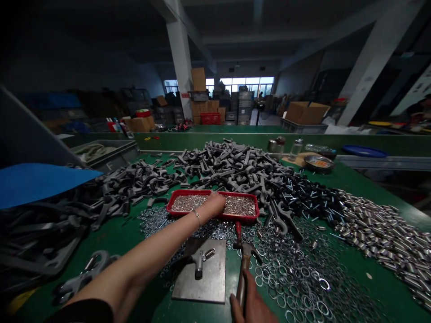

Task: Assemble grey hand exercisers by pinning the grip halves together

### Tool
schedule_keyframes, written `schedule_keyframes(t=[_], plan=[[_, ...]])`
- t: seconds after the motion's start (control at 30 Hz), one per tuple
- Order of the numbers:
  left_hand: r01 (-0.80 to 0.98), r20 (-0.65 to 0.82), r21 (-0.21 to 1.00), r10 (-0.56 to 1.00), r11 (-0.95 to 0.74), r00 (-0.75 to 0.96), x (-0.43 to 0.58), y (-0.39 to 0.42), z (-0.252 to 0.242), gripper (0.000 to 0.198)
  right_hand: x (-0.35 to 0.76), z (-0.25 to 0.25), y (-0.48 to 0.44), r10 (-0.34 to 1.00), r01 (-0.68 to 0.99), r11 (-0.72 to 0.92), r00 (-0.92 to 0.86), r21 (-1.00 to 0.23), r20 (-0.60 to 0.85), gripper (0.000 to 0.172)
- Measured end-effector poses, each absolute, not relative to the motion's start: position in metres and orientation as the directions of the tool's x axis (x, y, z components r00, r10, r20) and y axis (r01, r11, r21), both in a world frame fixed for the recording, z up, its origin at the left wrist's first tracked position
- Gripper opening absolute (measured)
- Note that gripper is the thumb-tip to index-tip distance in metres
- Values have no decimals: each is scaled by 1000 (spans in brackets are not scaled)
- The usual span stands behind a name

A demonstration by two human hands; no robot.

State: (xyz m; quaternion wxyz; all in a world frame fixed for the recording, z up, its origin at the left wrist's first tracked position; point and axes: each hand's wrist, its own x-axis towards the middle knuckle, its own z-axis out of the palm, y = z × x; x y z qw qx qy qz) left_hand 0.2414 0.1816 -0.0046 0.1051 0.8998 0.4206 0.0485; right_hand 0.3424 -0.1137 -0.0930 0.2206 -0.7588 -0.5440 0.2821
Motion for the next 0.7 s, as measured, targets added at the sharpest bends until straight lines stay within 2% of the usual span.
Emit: schedule_keyframes(t=[0.1, 0.17, 0.23, 0.3, 0.4, 0.47, 0.57, 0.7], plan=[[761, -21, 277, 788, -586, 615, 245, 189, -16, 33, 341, -97, -113, 934, 644, -344, 312, -683, -175, 63], [768, -13, 320, 808, -554, 588, 241, 190, -21, 32, 344, -101, -112, 917, 537, -366, 349, -760, -195, 68], [770, 12, 380, 834, -513, 551, 238, 189, -22, 30, 348, -105, -108, 912, 343, -347, 339, -873, -229, 73], [753, 48, 457, 859, -472, 509, 236, 186, -19, 24, 351, -104, -102, 906, 112, -353, 287, -929, -310, 71], [677, 104, 589, 872, -441, 477, 231, 168, -12, 11, 357, -91, -92, 867, -127, -440, 197, -889, -457, 59], [600, 130, 671, 866, -436, 484, 218, 145, -11, 13, 363, -77, -89, 846, -208, -470, 168, -858, -505, 51], [514, 134, 756, 863, -407, 487, 177, 99, -18, 10, 372, -60, -93, 853, -209, -473, 135, -856, -505, 46], [545, 88, 773, 906, -325, 415, 117, 55, -42, 15, 372, -53, -107, 885, -37, -458, 78, -888, -460, 54]])
